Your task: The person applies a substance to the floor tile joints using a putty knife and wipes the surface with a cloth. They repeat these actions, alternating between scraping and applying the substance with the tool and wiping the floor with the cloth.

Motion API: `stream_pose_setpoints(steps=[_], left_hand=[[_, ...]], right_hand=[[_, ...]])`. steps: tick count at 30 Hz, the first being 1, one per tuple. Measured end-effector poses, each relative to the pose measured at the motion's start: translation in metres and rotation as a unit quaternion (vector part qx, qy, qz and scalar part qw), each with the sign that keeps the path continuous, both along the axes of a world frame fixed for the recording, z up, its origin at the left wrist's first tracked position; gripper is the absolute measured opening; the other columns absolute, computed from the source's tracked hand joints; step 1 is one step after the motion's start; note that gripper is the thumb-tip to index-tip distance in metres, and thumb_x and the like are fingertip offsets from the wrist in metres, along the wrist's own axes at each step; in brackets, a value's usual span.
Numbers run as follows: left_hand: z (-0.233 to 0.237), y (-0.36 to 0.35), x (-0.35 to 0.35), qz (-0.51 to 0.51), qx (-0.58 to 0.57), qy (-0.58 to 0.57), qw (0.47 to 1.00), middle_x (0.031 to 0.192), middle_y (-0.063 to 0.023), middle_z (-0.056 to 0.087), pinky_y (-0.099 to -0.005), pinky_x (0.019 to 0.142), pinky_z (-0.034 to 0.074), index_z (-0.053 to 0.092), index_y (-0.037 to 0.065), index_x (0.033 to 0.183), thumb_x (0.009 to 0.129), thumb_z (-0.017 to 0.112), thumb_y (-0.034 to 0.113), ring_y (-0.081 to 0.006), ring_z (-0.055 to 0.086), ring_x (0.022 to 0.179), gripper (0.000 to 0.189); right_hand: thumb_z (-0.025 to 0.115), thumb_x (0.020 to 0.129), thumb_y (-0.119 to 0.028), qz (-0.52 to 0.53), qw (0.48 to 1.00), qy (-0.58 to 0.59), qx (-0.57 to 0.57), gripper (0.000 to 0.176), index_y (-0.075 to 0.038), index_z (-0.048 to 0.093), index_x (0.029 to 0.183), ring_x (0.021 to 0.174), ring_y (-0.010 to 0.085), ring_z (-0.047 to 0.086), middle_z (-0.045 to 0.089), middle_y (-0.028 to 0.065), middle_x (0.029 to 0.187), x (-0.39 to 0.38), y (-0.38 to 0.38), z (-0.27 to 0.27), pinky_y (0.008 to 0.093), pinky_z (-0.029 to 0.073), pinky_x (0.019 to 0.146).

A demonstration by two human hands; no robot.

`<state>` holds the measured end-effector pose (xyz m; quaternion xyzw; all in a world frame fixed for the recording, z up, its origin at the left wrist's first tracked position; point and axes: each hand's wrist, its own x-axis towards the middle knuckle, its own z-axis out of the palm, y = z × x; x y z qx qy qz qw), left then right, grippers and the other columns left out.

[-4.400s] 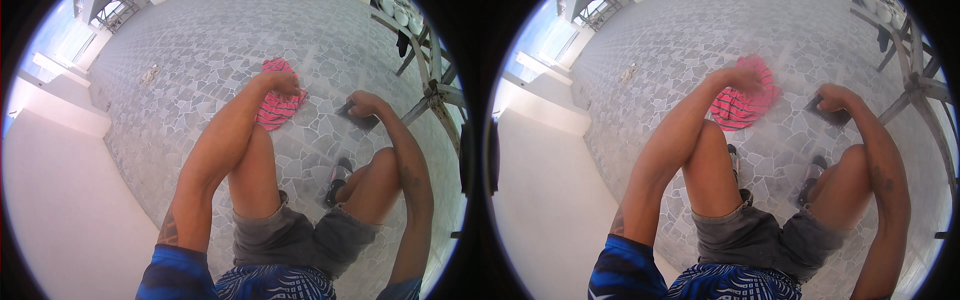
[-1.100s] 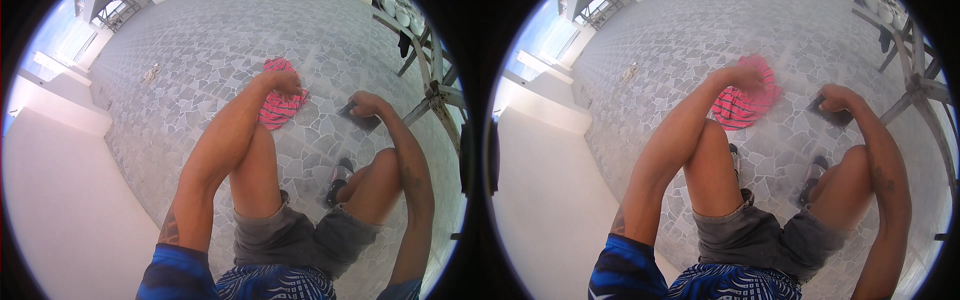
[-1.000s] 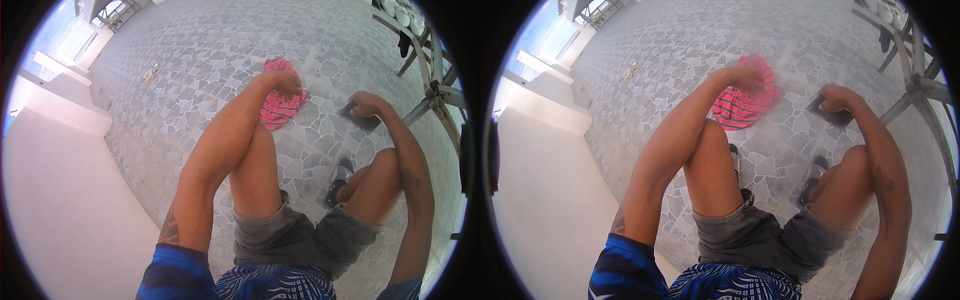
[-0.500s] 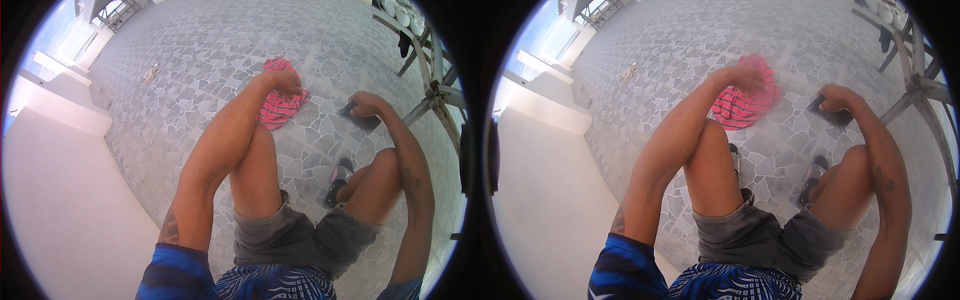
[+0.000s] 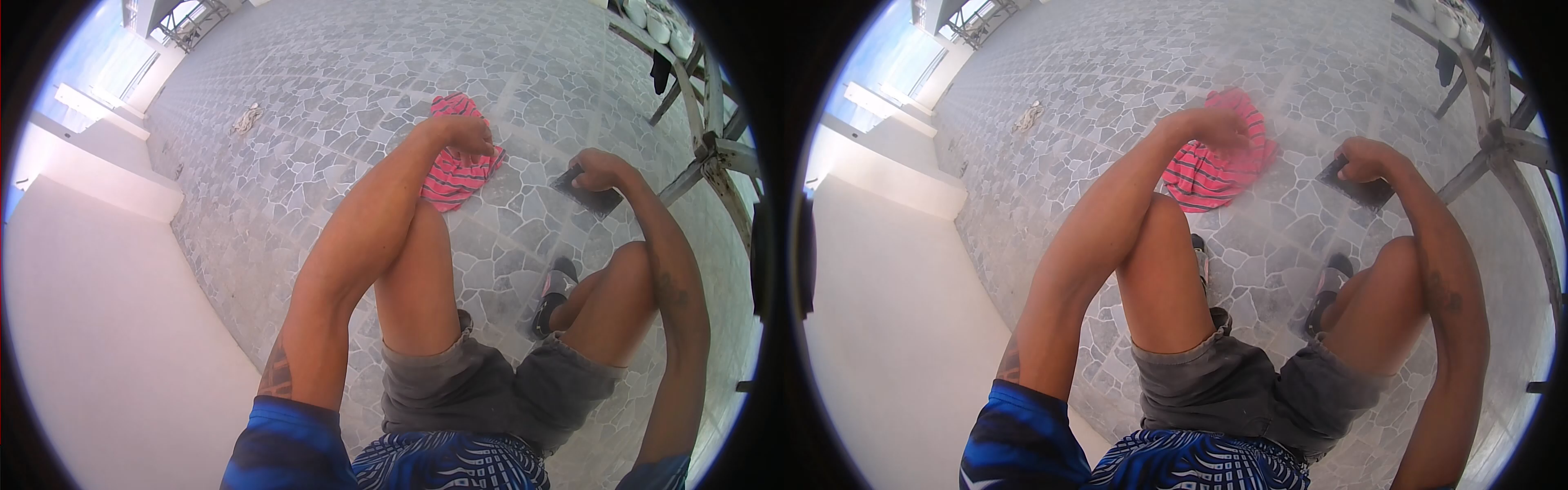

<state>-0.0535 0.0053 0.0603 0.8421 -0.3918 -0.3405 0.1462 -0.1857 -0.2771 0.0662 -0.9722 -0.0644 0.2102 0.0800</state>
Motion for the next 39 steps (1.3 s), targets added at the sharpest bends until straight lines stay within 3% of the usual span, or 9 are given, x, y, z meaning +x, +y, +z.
stream_pose_setpoints(steps=[39], left_hand=[[0.0009, 0.0005, -0.0005, 0.005, -0.002, 0.0, 1.0, 0.083, -0.0108, 0.073, -0.0326, 0.068, 0.056, 0.07, 0.003, 0.102, 0.092, 0.056, 0.037, -0.0192, 0.07, 0.076, 0.038]], right_hand=[[0.07, 0.074, -0.018, -0.003, 1.0, -0.008, 0.001, 0.041, 0.001, 0.069, 0.111, 0.095, 0.0372, 0.067, 0.069, 0.0242, 0.099, 0.0007, -0.0028, -0.0033, 0.0425, 0.051, 0.084]])
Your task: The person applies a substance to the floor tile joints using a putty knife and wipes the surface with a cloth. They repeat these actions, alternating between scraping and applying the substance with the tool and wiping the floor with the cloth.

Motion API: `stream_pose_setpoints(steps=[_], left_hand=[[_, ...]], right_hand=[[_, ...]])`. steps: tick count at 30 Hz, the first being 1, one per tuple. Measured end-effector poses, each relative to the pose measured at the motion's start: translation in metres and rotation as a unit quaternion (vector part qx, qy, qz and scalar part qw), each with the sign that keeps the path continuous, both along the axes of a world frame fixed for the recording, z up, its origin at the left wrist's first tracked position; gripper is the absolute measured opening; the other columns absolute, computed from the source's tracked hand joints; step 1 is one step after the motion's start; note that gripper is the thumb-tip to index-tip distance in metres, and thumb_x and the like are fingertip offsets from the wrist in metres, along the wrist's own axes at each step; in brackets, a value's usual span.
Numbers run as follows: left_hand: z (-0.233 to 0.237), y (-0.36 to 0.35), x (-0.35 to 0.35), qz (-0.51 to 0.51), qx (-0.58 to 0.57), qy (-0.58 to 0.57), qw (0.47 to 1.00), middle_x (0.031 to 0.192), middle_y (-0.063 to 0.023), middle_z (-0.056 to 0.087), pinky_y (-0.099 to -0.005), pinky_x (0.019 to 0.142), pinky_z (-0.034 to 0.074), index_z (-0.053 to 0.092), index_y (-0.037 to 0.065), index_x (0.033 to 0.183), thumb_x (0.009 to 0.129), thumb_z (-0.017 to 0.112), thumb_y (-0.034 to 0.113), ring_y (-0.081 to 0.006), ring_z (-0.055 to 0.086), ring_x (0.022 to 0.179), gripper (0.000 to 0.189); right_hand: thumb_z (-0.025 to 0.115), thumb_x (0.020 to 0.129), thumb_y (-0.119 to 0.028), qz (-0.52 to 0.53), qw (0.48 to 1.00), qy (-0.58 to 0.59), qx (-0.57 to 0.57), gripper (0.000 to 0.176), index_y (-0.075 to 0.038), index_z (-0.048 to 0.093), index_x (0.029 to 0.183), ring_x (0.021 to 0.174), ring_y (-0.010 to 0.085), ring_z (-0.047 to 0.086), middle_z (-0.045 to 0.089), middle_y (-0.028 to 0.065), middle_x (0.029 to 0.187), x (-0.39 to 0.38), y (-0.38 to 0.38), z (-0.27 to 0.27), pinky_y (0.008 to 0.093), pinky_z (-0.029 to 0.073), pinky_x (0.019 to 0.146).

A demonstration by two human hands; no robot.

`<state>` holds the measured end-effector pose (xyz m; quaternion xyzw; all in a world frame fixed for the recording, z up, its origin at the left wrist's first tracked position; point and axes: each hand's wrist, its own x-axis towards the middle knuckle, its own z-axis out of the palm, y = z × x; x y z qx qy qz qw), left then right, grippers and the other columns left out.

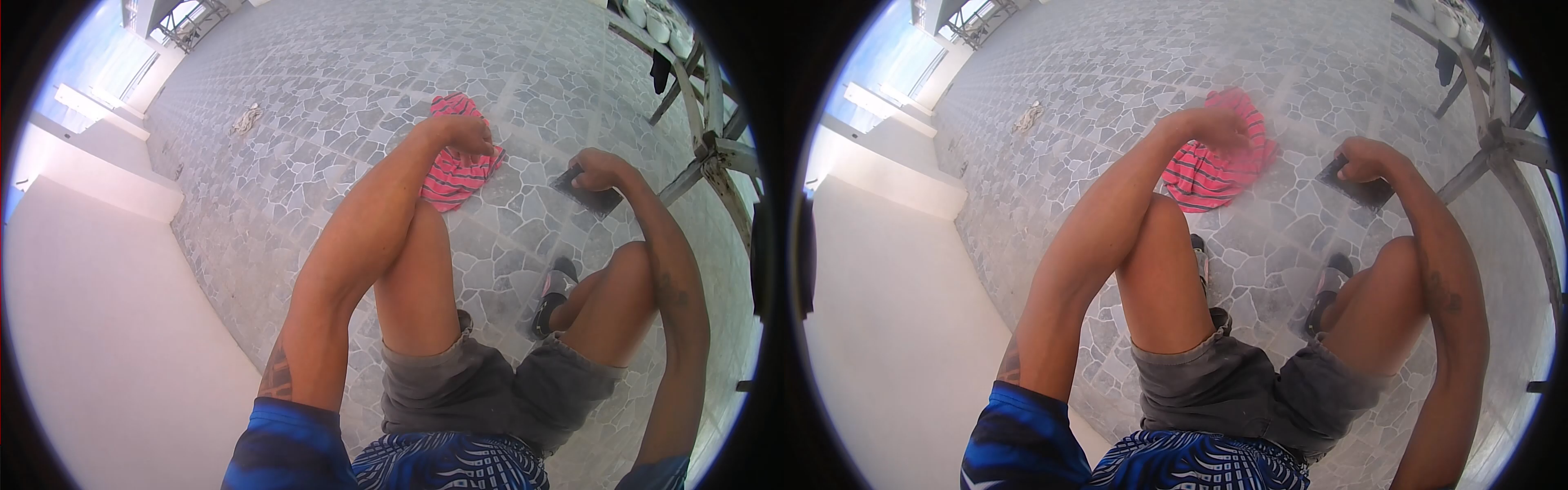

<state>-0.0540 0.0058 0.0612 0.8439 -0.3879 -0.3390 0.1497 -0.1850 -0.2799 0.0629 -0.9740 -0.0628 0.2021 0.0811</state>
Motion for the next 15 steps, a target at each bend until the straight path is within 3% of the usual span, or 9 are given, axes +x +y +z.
stream_pose_setpoints(steps=[15], left_hand=[[0.0012, 0.0004, -0.0005, -0.007, -0.004, -0.003, 1.0, 0.083, -0.0114, 0.073, -0.0325, 0.068, 0.056, 0.07, 0.002, 0.101, 0.092, 0.056, 0.038, -0.0192, 0.07, 0.076, 0.039]], right_hand=[[0.071, 0.074, -0.019, 0.001, 1.0, 0.0, 0.009, 0.039, 0.0, 0.069, 0.108, 0.092, 0.0368, 0.067, 0.07, 0.0235, 0.096, -0.0013, 0.0018, 0.0028, 0.0425, 0.051, 0.082]])
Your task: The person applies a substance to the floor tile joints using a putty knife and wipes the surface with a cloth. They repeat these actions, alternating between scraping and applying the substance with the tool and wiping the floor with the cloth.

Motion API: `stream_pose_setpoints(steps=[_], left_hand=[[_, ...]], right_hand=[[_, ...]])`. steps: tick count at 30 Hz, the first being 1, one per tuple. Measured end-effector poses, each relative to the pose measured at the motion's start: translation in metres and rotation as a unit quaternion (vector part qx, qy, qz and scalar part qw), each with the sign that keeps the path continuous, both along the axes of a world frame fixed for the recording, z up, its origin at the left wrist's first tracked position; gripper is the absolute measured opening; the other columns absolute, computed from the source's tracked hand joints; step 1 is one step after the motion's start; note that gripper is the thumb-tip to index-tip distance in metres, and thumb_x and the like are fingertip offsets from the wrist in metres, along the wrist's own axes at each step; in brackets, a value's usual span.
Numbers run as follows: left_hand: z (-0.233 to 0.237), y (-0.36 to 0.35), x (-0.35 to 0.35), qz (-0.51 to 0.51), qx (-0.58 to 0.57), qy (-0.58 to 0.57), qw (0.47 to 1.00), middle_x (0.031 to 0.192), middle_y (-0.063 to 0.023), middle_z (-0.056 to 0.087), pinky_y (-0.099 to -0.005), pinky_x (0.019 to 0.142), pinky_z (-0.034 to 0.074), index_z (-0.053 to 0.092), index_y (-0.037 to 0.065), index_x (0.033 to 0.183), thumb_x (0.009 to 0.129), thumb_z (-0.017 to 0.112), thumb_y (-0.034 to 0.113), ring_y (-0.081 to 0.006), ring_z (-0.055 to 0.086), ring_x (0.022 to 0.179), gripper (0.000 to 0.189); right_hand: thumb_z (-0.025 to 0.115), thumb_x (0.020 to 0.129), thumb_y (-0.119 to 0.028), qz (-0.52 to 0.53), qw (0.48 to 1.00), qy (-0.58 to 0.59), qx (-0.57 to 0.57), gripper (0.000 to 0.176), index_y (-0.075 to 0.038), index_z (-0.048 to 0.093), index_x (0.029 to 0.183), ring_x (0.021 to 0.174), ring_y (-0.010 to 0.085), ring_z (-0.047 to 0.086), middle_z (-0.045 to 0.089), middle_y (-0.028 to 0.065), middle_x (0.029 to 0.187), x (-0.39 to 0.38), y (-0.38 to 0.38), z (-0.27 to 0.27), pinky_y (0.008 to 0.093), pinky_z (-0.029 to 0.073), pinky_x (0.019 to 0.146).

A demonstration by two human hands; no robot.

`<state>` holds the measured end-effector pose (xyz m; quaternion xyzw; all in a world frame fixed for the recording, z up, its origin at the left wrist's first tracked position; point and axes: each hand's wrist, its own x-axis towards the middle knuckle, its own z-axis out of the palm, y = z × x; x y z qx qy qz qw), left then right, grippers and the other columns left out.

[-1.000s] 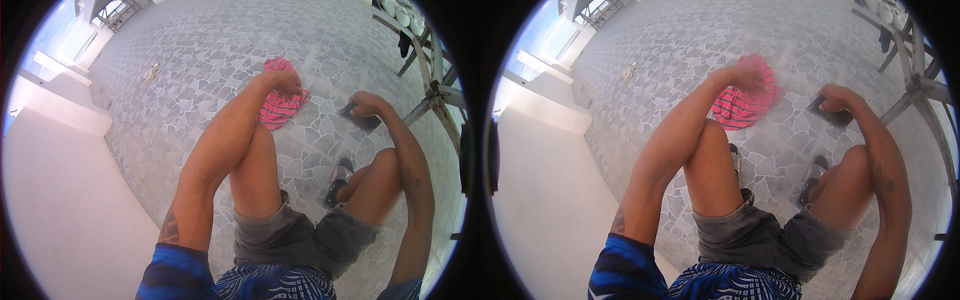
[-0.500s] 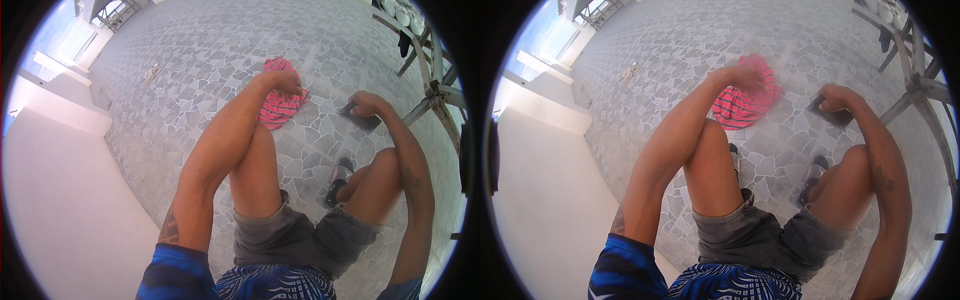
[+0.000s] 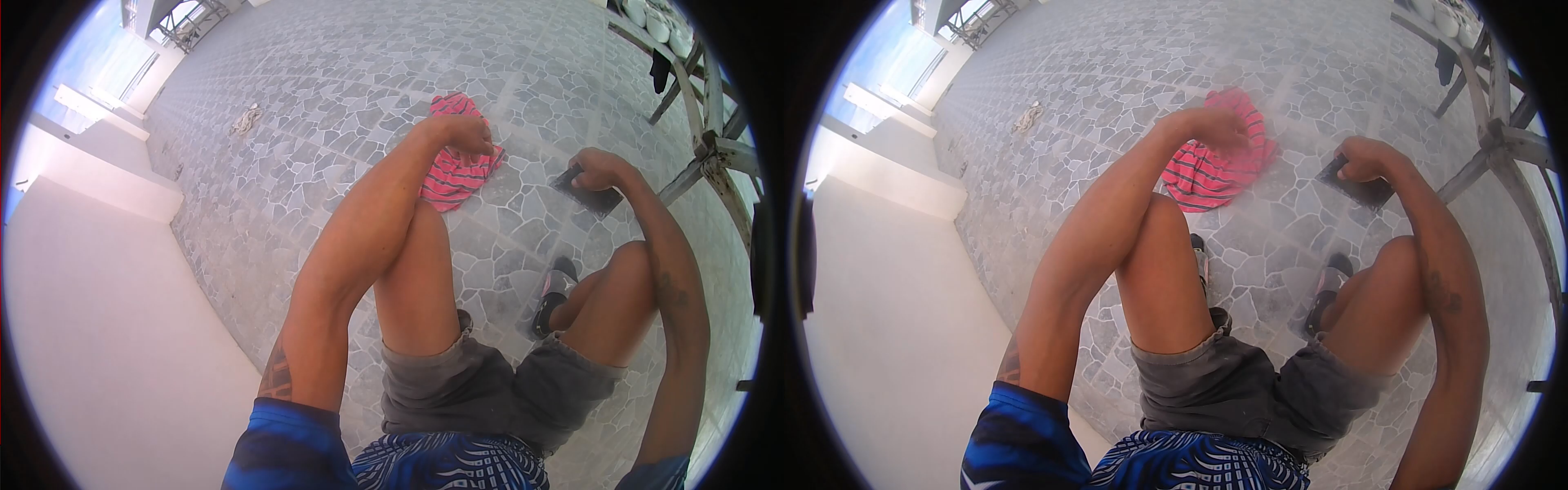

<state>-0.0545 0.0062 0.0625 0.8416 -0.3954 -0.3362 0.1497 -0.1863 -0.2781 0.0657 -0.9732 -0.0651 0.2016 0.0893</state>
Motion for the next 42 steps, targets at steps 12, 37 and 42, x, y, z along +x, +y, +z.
stream_pose_setpoints(steps=[12, 37, 42], left_hand=[[-0.0025, -0.001, 0.0012, -0.003, -0.001, -0.004, 1.0, 0.082, -0.012, 0.073, -0.0329, 0.067, 0.056, 0.07, 0.001, 0.099, 0.092, 0.056, 0.036, -0.02, 0.07, 0.075, 0.039], [-0.0015, -0.0002, 0.0, -0.008, -0.001, -0.002, 1.0, 0.083, -0.0125, 0.073, -0.0338, 0.068, 0.056, 0.07, 0.001, 0.099, 0.094, 0.055, 0.037, -0.021, 0.071, 0.075, 0.039], [-0.0006, 0.0002, -0.0004, -0.007, -0.001, 0.0, 1.0, 0.083, -0.0127, 0.073, -0.0338, 0.068, 0.056, 0.07, 0.001, 0.099, 0.093, 0.055, 0.038, -0.0211, 0.071, 0.075, 0.04]], right_hand=[[0.071, 0.075, -0.019, -0.002, 1.0, 0.01, -0.006, 0.039, 0.0, 0.069, 0.109, 0.093, 0.0367, 0.067, 0.07, 0.0231, 0.097, 0.0009, 0.0, -0.0001, 0.0426, 0.051, 0.082], [0.071, 0.075, -0.019, -0.007, 1.0, 0.02, 0.002, 0.038, 0.0, 0.069, 0.108, 0.09, 0.0363, 0.067, 0.07, 0.0232, 0.094, 0.0005, 0.001, 0.0016, 0.0428, 0.05, 0.08], [0.071, 0.075, -0.018, -0.008, 1.0, 0.011, -0.003, 0.038, 0.0, 0.069, 0.109, 0.092, 0.0362, 0.067, 0.07, 0.0233, 0.096, -0.0004, 0.002, 0.002, 0.0424, 0.05, 0.082]])
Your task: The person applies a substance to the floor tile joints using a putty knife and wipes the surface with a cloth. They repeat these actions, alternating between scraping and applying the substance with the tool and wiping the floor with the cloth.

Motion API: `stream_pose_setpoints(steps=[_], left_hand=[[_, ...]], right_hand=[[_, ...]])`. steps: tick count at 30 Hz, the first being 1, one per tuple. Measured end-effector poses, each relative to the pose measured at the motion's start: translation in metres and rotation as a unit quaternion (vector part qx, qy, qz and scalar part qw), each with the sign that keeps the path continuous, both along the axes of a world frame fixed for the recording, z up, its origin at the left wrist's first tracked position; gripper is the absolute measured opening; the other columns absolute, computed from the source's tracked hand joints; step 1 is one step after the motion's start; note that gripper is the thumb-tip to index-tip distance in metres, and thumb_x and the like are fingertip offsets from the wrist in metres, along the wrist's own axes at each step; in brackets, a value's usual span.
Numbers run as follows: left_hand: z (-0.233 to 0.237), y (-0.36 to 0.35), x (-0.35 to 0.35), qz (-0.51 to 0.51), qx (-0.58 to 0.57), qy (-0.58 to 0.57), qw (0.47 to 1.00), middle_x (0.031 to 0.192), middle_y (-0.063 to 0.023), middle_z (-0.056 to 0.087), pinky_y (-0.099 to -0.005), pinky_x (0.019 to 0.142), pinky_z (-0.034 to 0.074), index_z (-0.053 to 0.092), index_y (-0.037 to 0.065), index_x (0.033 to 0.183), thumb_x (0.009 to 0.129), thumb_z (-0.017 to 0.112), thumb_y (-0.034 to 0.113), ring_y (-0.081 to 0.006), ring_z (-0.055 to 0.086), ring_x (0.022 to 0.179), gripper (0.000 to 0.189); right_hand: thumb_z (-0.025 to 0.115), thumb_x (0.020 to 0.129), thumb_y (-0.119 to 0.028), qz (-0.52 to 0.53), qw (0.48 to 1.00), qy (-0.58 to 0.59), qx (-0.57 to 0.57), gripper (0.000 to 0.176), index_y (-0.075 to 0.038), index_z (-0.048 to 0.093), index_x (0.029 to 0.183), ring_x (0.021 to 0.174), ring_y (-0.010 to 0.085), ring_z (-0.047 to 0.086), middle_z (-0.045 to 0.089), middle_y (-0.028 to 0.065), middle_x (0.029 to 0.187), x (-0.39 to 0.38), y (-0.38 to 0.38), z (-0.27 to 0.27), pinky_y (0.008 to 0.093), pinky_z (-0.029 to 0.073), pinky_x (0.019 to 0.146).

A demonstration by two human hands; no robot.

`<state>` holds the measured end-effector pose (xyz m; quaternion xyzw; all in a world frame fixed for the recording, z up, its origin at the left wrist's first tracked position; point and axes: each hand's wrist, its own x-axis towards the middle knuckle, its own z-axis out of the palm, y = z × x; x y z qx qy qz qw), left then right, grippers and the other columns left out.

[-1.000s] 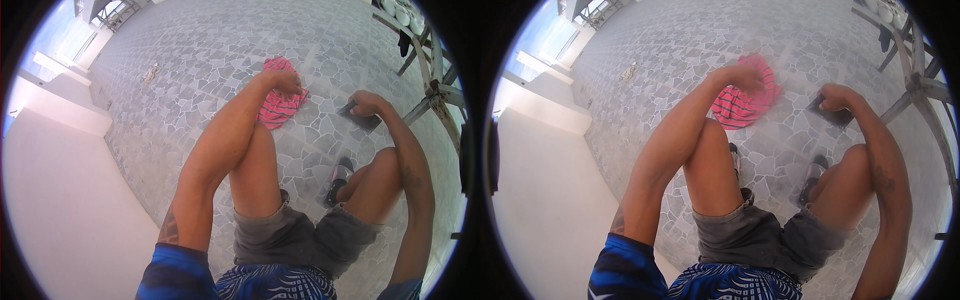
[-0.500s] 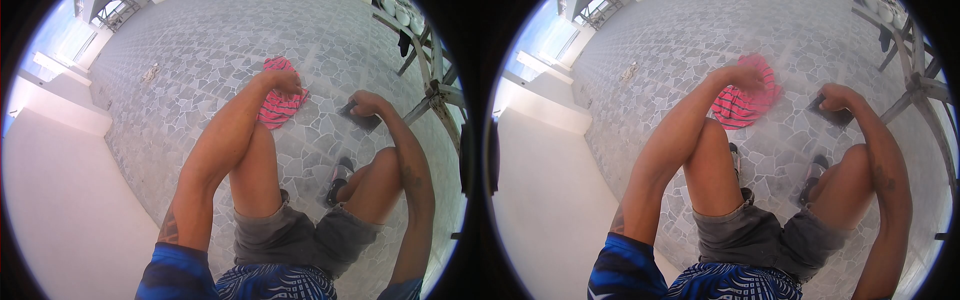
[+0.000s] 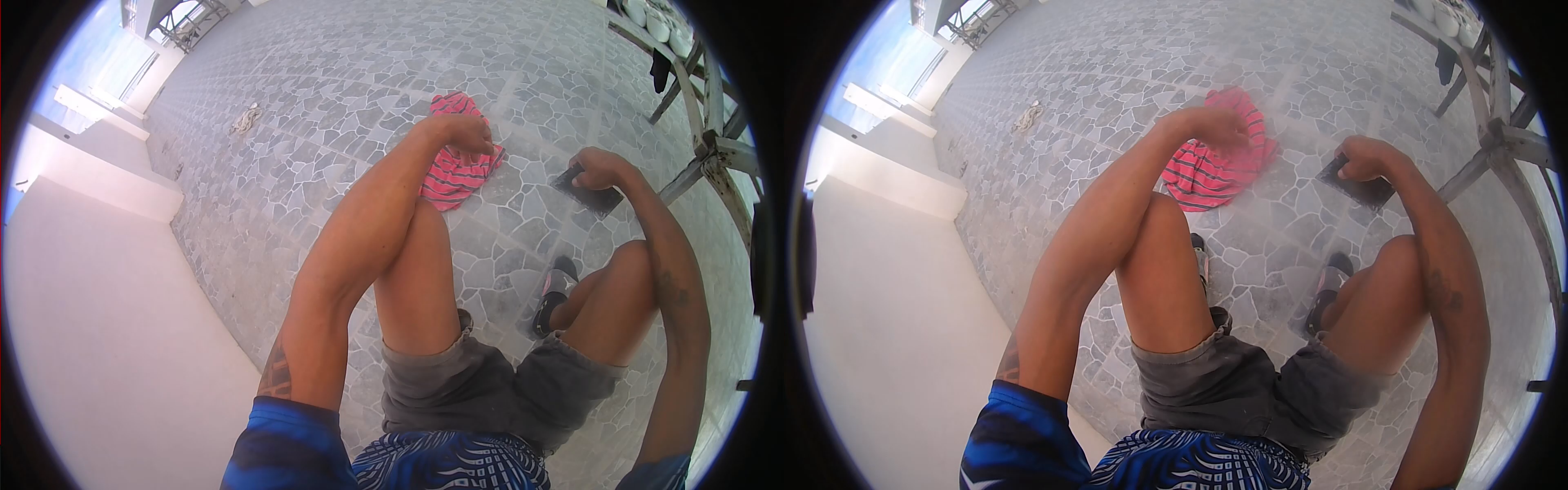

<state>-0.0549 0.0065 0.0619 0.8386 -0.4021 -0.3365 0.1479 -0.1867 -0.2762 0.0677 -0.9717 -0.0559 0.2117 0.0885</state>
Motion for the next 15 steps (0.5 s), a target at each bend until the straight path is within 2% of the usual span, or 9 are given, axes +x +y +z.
stream_pose_setpoints(steps=[15], left_hand=[[0.0001, -0.0011, 0.0007, 0.0, 0.005, 0.006, 1.0, 0.086, -0.012, 0.073, -0.0336, 0.069, 0.057, 0.069, 0.002, 0.103, 0.093, 0.054, 0.037, -0.0207, 0.071, 0.079, 0.039]], right_hand=[[0.07, 0.074, -0.018, 0.007, 1.0, -0.01, 0.002, 0.04, 0.0, 0.069, 0.109, 0.093, 0.0365, 0.067, 0.07, 0.023, 0.097, 0.0, -0.0016, -0.0007, 0.0421, 0.051, 0.082]])
